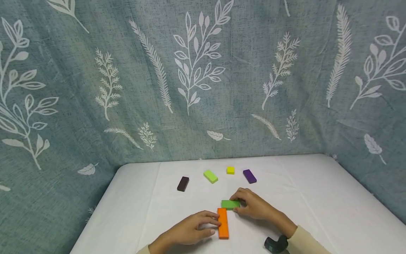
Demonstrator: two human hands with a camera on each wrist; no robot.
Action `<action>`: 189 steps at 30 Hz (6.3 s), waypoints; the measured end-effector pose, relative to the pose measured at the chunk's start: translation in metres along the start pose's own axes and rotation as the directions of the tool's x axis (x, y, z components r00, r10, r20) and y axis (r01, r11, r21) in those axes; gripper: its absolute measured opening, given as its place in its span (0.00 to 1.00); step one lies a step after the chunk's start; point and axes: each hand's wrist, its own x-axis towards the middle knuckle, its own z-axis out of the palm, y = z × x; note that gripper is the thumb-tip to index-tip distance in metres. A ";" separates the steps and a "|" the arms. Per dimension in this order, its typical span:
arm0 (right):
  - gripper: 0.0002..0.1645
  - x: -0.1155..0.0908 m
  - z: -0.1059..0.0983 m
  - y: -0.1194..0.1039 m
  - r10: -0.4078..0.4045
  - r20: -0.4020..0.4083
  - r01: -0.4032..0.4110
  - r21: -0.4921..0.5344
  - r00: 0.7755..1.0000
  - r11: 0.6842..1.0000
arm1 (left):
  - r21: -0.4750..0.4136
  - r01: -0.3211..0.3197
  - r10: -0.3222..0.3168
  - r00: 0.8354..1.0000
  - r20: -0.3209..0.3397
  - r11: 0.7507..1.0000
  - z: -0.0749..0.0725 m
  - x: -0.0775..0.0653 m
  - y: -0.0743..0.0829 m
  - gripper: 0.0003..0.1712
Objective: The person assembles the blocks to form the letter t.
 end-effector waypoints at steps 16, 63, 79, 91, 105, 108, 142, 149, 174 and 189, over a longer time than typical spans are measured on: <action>0.17 0.000 0.000 0.000 -0.015 -0.019 0.017 0.080 1.000 0.997 | 0.058 -0.025 0.022 0.998 0.055 0.998 -0.006 -0.003 0.003 0.23; 0.17 0.002 0.007 0.022 -0.051 -0.068 0.069 0.291 0.996 0.954 | -0.018 0.046 -0.047 0.999 -0.020 0.999 -0.016 -0.005 0.006 0.21; 0.16 -0.002 0.007 0.027 -0.056 -0.088 0.080 0.298 0.995 0.951 | -0.064 0.231 -0.235 0.865 -0.444 0.971 -0.080 -0.003 -0.036 0.19; 0.16 -0.003 0.007 0.028 -0.037 -0.077 0.060 0.320 0.996 0.945 | -0.226 0.316 -0.386 0.684 -0.619 0.921 -0.085 0.016 -0.073 0.29; 0.17 -0.004 0.010 0.024 -0.038 -0.062 0.058 0.352 0.997 0.934 | -0.126 0.393 -0.360 0.607 -0.709 0.911 -0.064 0.029 -0.086 0.30; 0.16 -0.004 0.009 0.024 -0.039 -0.065 0.059 0.347 0.997 0.936 | -0.102 0.399 -0.343 0.599 -0.723 0.911 -0.063 0.031 -0.085 0.28; 0.16 -0.008 0.014 0.025 -0.014 -0.046 0.030 0.356 0.999 0.934 | -0.181 0.409 -0.405 0.569 -0.715 0.894 -0.062 0.026 -0.086 0.18; 0.17 -0.006 0.015 0.027 -0.015 -0.050 0.030 0.316 0.999 0.948 | -0.231 0.377 -0.430 0.618 -0.659 0.897 -0.067 0.024 -0.078 0.18; 0.16 -0.004 0.009 0.025 -0.028 -0.068 0.049 0.322 0.997 0.945 | -0.187 0.262 -0.320 0.832 -0.453 0.947 -0.069 0.032 -0.032 0.17; 0.16 -0.005 0.008 0.021 0.003 -0.056 0.014 0.311 0.998 0.950 | -0.134 0.223 -0.256 0.905 -0.339 0.966 -0.056 0.038 -0.029 0.16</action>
